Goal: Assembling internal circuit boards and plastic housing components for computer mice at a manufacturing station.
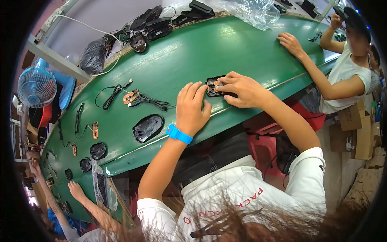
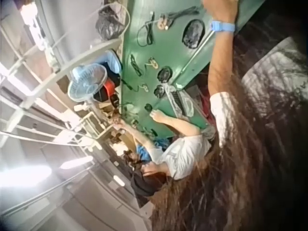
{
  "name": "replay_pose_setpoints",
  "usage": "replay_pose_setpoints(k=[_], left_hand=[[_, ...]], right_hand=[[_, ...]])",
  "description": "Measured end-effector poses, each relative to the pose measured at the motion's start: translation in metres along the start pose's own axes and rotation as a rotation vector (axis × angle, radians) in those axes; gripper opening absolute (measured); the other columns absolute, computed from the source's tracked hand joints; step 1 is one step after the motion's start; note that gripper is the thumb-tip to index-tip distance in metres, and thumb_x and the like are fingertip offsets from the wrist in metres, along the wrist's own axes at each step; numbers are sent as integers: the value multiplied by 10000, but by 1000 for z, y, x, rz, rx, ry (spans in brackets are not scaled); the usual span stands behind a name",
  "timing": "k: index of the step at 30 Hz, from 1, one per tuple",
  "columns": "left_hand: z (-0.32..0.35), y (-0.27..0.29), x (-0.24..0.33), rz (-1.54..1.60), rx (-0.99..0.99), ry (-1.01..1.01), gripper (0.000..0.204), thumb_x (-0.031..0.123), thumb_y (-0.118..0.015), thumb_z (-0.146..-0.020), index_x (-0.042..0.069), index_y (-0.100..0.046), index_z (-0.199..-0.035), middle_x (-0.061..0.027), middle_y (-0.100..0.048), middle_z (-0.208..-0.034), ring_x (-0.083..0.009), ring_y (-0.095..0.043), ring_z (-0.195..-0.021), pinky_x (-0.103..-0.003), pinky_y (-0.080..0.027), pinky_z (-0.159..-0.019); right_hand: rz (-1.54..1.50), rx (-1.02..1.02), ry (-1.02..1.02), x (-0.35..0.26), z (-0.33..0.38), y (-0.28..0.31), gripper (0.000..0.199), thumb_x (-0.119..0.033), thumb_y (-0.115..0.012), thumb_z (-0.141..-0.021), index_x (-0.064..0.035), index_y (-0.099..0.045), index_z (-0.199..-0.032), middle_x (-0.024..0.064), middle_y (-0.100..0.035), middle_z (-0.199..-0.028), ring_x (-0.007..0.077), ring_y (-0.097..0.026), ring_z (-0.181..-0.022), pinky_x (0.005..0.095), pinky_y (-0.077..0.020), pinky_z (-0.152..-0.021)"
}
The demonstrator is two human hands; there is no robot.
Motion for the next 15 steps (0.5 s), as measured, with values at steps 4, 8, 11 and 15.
replay_pose_setpoints(k=[4,8,11,15], left_hand=[[-27,-10,-7,56,-102,-162,267,34,-667,-791,9,-688,-1056,-142,-672,-1168,-358,-601,-1141,-464,-482,-992],[-36,-22,-12,161,-243,-252,173,49,-689,-812,21,-702,-982,-100,-689,-1112,-320,-609,-1099,-450,-494,-947],[-37,-29,-15,203,-277,-251,128,62,-705,-823,36,-711,-949,-82,-692,-1072,-293,-609,-1067,-440,-498,-923],[-40,-32,-10,87,-238,-326,114,85,-725,-824,63,-719,-936,-65,-688,-1040,-277,-605,-1020,-418,-498,-893]], right_hand=[[-17,48,-9,2,8,0,423,-142,-683,-814,-86,-690,-1233,150,-622,-1333,343,-570,-1178,427,-501,-1027],[-28,105,33,7,13,-4,445,-112,-686,-802,-78,-681,-1245,143,-627,-1334,344,-571,-1191,428,-504,-1026],[-146,212,21,9,24,-3,431,-80,-701,-767,-70,-698,-1198,126,-657,-1279,340,-587,-1181,432,-507,-1020],[-17,346,-43,12,43,0,405,-59,-711,-733,-69,-717,-1138,104,-684,-1212,332,-604,-1163,441,-511,-1008]])
Point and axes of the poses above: each hand's wrist, its own z-axis away from the middle knuckle, its own y-axis out of the back of the hand, x = y × z, the point moved 5 cm from there along -z, towards the middle knuckle
